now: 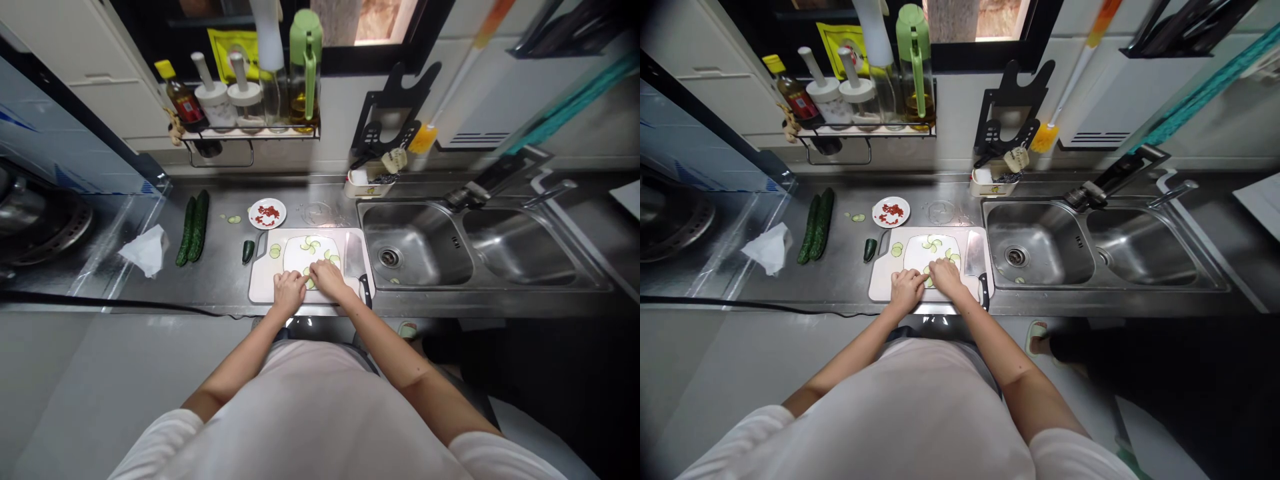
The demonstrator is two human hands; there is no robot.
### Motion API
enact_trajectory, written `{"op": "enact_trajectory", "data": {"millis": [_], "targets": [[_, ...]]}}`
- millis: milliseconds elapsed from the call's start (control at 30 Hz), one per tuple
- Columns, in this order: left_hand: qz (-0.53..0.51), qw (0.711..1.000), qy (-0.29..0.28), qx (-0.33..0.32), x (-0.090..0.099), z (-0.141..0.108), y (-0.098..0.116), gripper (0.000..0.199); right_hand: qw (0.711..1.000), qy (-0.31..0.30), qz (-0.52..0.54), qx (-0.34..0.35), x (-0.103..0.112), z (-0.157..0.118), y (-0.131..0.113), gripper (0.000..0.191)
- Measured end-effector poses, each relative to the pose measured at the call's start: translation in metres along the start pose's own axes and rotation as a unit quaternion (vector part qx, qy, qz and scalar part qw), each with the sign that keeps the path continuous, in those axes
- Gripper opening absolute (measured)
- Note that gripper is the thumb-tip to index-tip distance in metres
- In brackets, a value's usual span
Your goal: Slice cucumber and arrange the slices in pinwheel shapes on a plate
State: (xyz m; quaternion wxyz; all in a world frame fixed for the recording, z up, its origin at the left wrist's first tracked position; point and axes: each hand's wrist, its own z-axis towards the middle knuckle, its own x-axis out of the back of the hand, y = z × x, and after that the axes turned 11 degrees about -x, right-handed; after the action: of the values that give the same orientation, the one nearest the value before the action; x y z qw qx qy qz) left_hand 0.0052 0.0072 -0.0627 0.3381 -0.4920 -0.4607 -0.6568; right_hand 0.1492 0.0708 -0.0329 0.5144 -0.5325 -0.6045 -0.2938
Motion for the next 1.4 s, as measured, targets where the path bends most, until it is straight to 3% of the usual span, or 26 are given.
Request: {"op": "enact_trajectory", "data": {"millis": [300,833,1400], "targets": [[0.017,1.000,-0.010,-0.016,-0.002,0.000,-0.001,0.032,1.000,-0.008,-0.006,-0.003,0.002,-0.001,-0.001,0.025],[0.048,0.997,-0.012,-0.052,0.001,0.004,-0.001,0.027,0.999,0.032,-0.016,-0.015,-0.002,-0.012,0.002,0.029],[0.023,0.997,-0.047,-0.055,0.009,0.008,0.002,0.026,1.000,0.009,-0.006,-0.021,-0.008,-0.022,0.000,0.032]]}}
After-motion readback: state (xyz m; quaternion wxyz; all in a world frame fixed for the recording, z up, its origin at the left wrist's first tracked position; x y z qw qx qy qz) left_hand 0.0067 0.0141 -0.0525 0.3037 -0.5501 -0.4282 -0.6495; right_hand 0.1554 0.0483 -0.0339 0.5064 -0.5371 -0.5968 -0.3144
